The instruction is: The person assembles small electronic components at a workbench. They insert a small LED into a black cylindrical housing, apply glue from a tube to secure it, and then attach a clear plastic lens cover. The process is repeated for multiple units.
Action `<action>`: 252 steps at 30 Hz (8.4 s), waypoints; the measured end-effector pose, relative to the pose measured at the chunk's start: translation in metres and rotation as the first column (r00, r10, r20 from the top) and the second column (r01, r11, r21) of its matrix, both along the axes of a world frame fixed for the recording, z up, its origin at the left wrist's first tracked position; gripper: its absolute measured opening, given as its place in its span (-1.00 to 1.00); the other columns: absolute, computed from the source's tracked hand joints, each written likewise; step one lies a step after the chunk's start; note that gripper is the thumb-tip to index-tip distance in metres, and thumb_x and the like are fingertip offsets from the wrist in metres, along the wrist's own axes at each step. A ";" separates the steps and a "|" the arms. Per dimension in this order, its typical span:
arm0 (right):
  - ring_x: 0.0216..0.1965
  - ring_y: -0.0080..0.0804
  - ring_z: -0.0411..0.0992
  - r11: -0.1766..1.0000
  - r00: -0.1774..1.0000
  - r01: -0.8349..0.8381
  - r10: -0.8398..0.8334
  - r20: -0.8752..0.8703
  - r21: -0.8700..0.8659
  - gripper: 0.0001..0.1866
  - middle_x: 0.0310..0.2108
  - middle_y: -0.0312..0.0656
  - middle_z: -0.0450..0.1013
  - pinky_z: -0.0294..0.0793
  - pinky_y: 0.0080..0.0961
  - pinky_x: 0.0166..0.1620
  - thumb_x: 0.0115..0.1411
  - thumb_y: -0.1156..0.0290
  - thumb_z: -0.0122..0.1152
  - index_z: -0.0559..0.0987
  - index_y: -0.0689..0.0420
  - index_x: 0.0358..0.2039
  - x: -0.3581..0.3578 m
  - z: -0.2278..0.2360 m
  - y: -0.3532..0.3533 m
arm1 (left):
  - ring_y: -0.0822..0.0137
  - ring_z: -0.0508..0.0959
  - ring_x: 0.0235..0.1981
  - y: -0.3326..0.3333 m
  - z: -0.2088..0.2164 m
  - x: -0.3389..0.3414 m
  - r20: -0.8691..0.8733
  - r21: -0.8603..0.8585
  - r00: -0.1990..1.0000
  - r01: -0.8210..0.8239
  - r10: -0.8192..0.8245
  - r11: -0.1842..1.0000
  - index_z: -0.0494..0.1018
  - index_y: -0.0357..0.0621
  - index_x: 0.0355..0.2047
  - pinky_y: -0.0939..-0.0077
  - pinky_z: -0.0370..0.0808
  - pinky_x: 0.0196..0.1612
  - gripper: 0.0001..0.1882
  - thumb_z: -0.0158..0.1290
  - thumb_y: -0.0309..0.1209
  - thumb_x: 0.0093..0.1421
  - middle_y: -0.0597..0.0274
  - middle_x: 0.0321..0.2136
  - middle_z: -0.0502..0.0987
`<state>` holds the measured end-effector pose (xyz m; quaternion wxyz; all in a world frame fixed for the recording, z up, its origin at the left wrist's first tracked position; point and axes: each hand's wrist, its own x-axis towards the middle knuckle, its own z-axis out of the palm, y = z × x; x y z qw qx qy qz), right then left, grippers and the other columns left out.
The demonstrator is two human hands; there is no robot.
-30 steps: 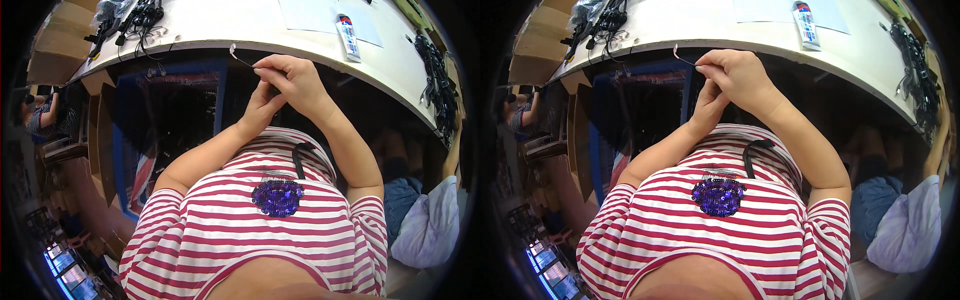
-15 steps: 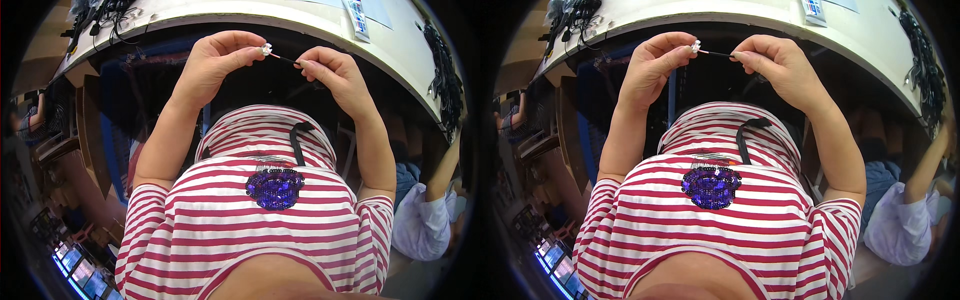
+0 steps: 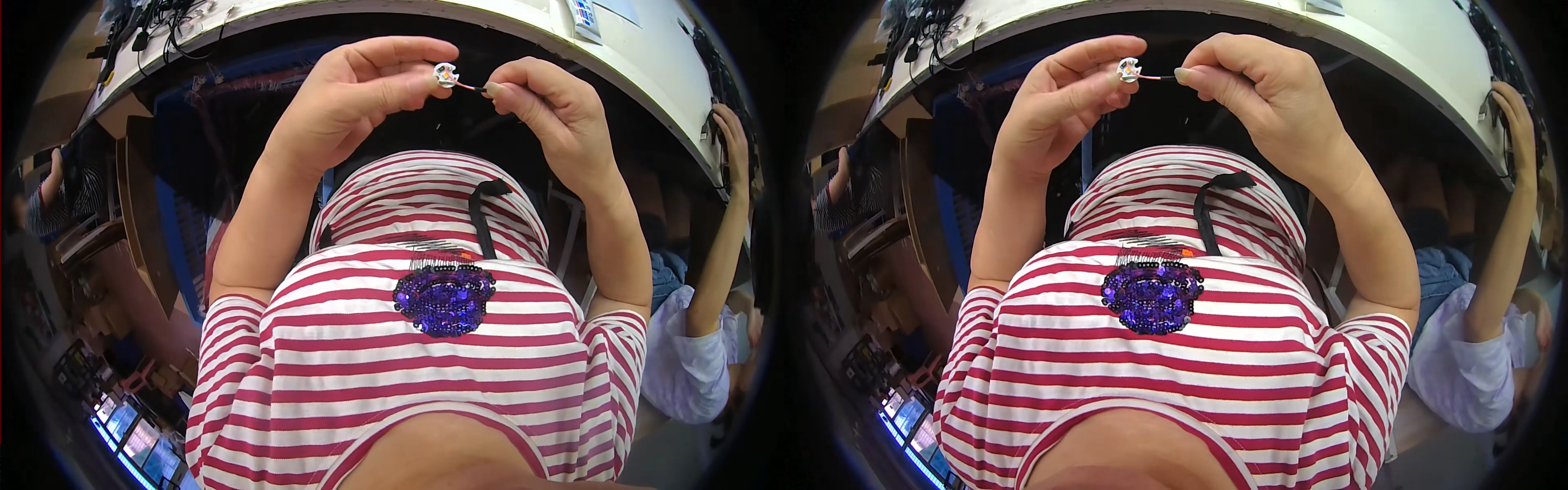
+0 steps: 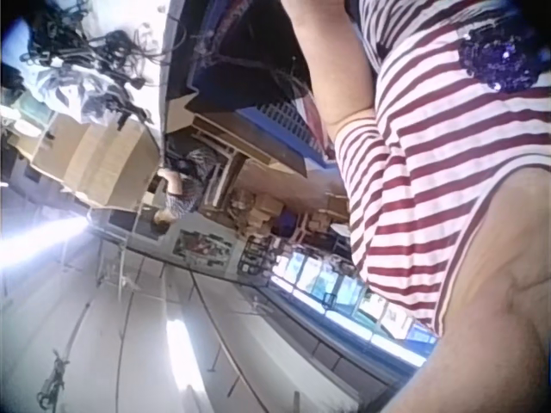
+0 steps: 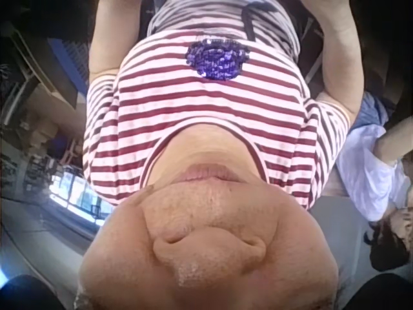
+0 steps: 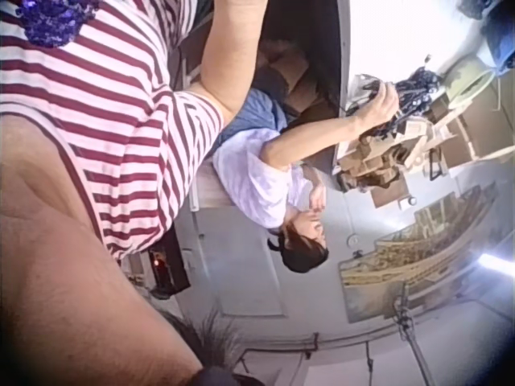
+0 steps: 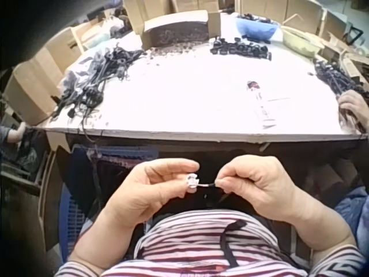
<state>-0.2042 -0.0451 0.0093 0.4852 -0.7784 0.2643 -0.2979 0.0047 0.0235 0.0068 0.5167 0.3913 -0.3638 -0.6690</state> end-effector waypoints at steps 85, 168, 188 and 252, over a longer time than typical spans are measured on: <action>-0.55 -0.29 0.39 0.828 0.943 -0.259 0.105 -0.316 -0.498 -0.90 -0.56 -0.19 0.37 0.36 -0.50 -0.50 -0.02 0.49 0.20 0.48 0.19 -0.46 0.015 0.002 0.019 | 0.44 0.52 -0.31 0.035 -0.020 -0.004 0.380 0.135 0.923 0.013 -0.064 0.991 0.44 -0.29 -0.20 0.62 0.41 -0.18 -0.72 -0.01 -0.36 0.15 0.15 -0.35 0.54; -0.46 -0.43 0.45 0.978 0.995 -0.091 0.081 -0.058 -0.187 -0.92 -0.51 -0.20 0.45 0.42 -0.63 -0.39 0.02 0.55 0.19 0.54 0.21 -0.41 -0.004 -0.016 0.029 | 0.56 0.45 -0.41 0.019 -0.008 -0.009 0.446 0.051 0.861 0.246 -0.242 0.968 0.50 -0.26 -0.43 0.72 0.37 -0.29 -0.87 0.11 -0.43 0.08 0.32 -0.49 0.51; -0.52 -0.47 0.46 0.703 0.991 0.137 -0.100 0.093 -0.698 -0.81 -0.53 -0.32 0.48 0.43 -0.61 -0.40 -0.18 0.53 0.32 0.57 0.09 -0.47 -0.003 -0.032 0.025 | 0.57 0.38 -0.44 0.022 -0.031 -0.029 0.105 0.074 0.994 -0.025 0.017 0.997 0.48 -0.17 -0.44 0.71 0.31 -0.28 -0.87 0.12 -0.37 0.08 0.36 -0.52 0.46; -0.41 -0.39 0.45 0.748 0.538 0.379 -0.657 -0.528 -0.545 -0.64 -0.46 -0.19 0.49 0.42 -0.46 -0.32 0.10 0.10 0.11 0.54 0.16 -0.32 -0.004 0.025 -0.151 | 0.60 0.28 -0.60 -0.010 0.009 -0.028 -0.051 -0.195 0.973 -0.231 0.226 0.953 0.35 -0.15 -0.48 0.71 0.24 -0.47 -0.88 0.10 -0.53 0.02 0.37 -0.59 0.36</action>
